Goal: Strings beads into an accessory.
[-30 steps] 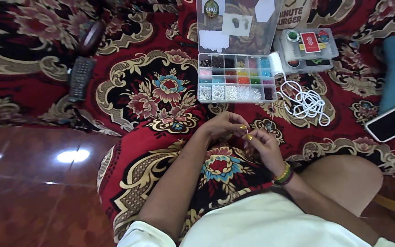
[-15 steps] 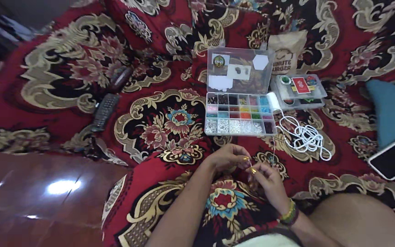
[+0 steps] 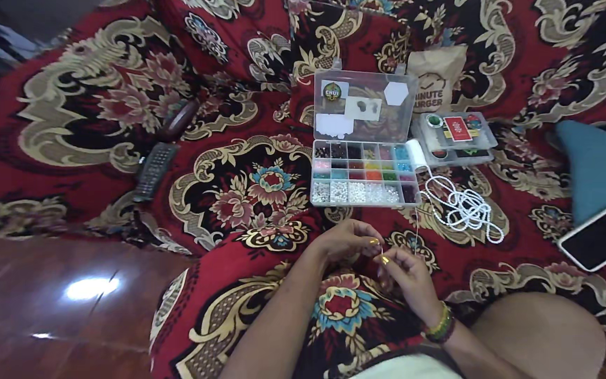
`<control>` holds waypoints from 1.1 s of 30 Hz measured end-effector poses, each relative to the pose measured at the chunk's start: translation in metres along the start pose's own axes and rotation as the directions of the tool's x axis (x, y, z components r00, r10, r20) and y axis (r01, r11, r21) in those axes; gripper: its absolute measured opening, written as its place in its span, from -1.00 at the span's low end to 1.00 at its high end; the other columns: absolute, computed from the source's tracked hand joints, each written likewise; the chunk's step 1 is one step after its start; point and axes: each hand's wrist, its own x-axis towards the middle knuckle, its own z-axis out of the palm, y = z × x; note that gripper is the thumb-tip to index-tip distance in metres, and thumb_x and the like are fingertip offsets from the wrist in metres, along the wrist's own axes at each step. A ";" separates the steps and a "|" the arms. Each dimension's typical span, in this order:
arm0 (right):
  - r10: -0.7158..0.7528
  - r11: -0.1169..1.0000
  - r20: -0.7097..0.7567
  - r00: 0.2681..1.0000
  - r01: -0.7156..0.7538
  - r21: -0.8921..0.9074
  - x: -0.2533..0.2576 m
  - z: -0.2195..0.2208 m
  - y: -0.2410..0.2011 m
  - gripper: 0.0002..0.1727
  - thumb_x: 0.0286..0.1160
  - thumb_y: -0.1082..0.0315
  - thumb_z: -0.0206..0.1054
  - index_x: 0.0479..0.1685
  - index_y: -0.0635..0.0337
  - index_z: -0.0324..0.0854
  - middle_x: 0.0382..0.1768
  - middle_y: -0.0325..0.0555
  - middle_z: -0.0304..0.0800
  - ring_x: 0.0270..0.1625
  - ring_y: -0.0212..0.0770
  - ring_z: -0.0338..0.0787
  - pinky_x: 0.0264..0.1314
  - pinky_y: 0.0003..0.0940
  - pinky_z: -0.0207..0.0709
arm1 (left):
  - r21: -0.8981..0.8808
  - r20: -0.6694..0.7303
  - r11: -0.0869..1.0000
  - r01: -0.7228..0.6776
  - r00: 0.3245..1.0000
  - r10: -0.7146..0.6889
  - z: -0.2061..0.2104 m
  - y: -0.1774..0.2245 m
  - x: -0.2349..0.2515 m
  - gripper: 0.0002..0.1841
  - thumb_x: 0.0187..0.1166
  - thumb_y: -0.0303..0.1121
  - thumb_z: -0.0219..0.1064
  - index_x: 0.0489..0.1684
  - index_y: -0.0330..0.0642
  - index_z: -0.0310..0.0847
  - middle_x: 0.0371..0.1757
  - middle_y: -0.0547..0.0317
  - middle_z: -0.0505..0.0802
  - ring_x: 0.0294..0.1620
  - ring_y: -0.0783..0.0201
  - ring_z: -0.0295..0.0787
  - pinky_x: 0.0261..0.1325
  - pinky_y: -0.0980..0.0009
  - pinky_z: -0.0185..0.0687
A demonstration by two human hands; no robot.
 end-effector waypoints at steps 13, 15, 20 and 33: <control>-0.001 1.000 0.009 1.000 0.001 -0.020 0.000 0.000 0.001 -0.81 0.57 0.44 0.18 -0.22 0.26 0.73 -0.52 -0.39 0.78 -0.56 -0.55 0.71 -0.46 -0.63 0.64 | 0.007 0.004 1.000 -0.015 1.000 0.015 0.000 -0.001 0.000 -0.84 0.58 -0.57 0.23 -0.23 -0.10 0.72 -0.34 0.45 0.87 -0.30 0.54 0.81 -0.06 0.52 0.77; 0.005 1.000 0.011 1.000 -0.004 -0.014 0.000 0.001 0.001 -0.81 0.57 0.45 0.18 -0.23 0.26 0.73 -0.53 -0.39 0.78 -0.56 -0.55 0.71 -0.46 -0.63 0.65 | 0.006 0.014 1.000 -0.020 1.000 0.020 -0.001 -0.002 0.000 -0.84 0.57 -0.57 0.23 -0.25 -0.08 0.70 -0.36 0.46 0.86 -0.31 0.54 0.81 -0.06 0.52 0.76; 0.013 1.000 0.012 1.000 -0.013 -0.015 0.000 0.001 0.001 -0.81 0.56 0.45 0.18 -0.22 0.26 0.73 -0.54 -0.39 0.77 -0.55 -0.54 0.71 -0.45 -0.63 0.65 | 0.005 0.015 1.000 -0.018 1.000 0.018 0.000 -0.001 0.000 -0.83 0.58 -0.55 0.23 -0.29 -0.06 0.69 -0.38 0.47 0.86 -0.32 0.55 0.80 -0.07 0.53 0.76; 0.031 0.999 0.005 1.000 -0.031 -0.023 -0.002 0.001 0.004 -0.81 0.56 0.45 0.18 -0.25 0.25 0.73 -0.56 -0.40 0.75 -0.57 -0.56 0.69 -0.47 -0.64 0.63 | 0.037 0.016 0.999 0.009 1.000 -0.009 0.001 -0.005 -0.001 -0.85 0.62 -0.52 0.22 -0.26 -0.10 0.70 -0.36 0.44 0.87 -0.31 0.53 0.83 -0.07 0.50 0.78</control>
